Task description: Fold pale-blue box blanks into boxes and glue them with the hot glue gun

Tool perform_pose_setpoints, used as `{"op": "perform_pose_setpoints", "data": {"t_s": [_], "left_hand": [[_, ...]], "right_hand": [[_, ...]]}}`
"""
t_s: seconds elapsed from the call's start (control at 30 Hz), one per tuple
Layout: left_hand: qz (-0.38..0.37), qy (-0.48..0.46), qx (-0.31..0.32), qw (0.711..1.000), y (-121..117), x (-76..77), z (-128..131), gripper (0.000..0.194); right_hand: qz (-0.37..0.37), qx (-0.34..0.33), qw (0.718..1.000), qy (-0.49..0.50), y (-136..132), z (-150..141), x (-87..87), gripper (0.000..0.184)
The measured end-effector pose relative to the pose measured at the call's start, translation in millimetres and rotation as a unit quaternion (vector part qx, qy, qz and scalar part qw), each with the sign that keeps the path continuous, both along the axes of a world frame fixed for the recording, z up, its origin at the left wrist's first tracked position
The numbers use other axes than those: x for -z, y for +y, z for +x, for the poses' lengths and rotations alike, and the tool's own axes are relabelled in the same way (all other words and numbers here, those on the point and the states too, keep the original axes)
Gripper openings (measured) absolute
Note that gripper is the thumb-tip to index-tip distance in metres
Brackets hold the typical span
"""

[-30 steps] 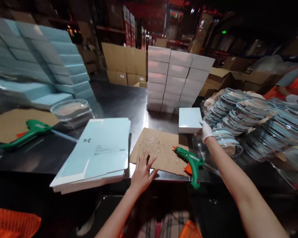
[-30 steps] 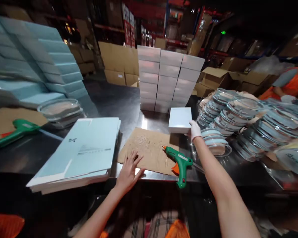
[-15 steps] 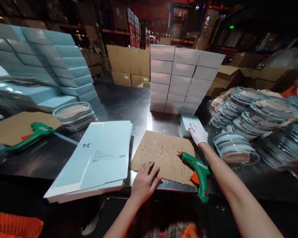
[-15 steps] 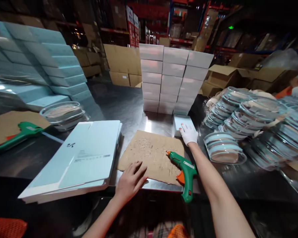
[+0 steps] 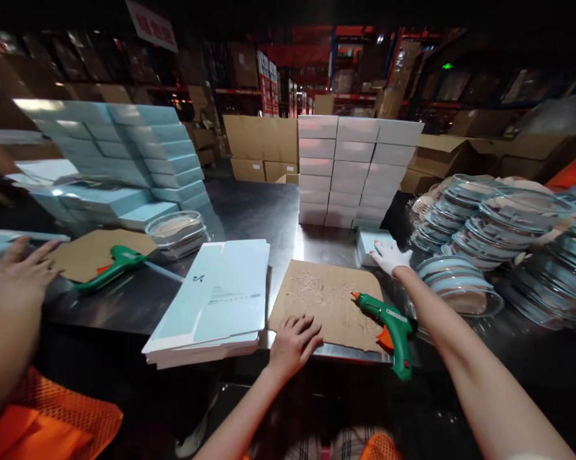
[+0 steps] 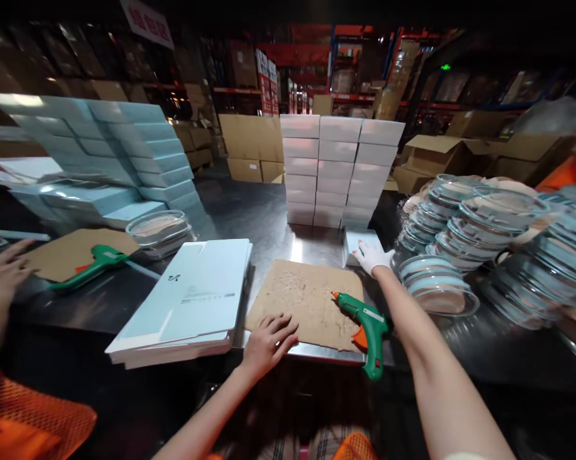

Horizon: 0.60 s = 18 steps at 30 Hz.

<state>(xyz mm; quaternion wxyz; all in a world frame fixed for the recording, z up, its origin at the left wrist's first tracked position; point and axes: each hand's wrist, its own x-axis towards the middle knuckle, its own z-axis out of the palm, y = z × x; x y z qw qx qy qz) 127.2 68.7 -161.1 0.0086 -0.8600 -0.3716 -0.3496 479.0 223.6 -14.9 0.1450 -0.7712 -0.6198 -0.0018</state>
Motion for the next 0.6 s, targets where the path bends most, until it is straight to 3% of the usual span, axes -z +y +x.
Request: {"op": "perform_pose_setpoints", "data": {"t_s": [0.1, 0.17, 0.23, 0.27, 0.33, 0.37, 0.47, 0.6], "left_hand": [[-0.014, 0.010, 0.027, 0.999, 2, -4.8, -4, 0.031], [-0.031, 0.011, 0.043, 0.999, 3, -6.8, -7, 0.031], [-0.050, 0.006, 0.053, 0.997, 2, -7.3, -8, 0.031], [-0.060, 0.000, 0.058, 0.997, 1, -7.0, -8, 0.031], [-0.080, -0.010, 0.071, 0.994, -4, -5.6, -8, 0.031], [-0.089, -0.014, 0.080, 0.993, -7, -4.8, -8, 0.031], [-0.112, -0.016, 0.106, 0.988, -12, -2.2, -11, 0.032], [-0.128, 0.000, 0.102, 0.987, -11, -2.5, -9, 0.032]], "right_hand": [[0.031, -0.008, 0.999, -0.002, -26, -17, -13.4, 0.051], [0.038, -0.029, 0.999, -0.009, -66, -29, -10.3, 0.047], [0.062, -0.043, 0.997, -0.015, -124, -40, 7.5, 0.040], [0.122, -0.030, 0.992, -0.011, -156, -45, 21.5, 0.039], [0.251, 0.075, 0.965, 0.015, -219, -54, 55.1, 0.055], [0.266, 0.119, 0.956, 0.041, -246, -58, 71.8, 0.065], [0.211, 0.239, 0.939, 0.128, -298, -69, 105.3, 0.085], [0.098, 0.261, 0.943, 0.181, -301, -69, 103.0, 0.083]]}}
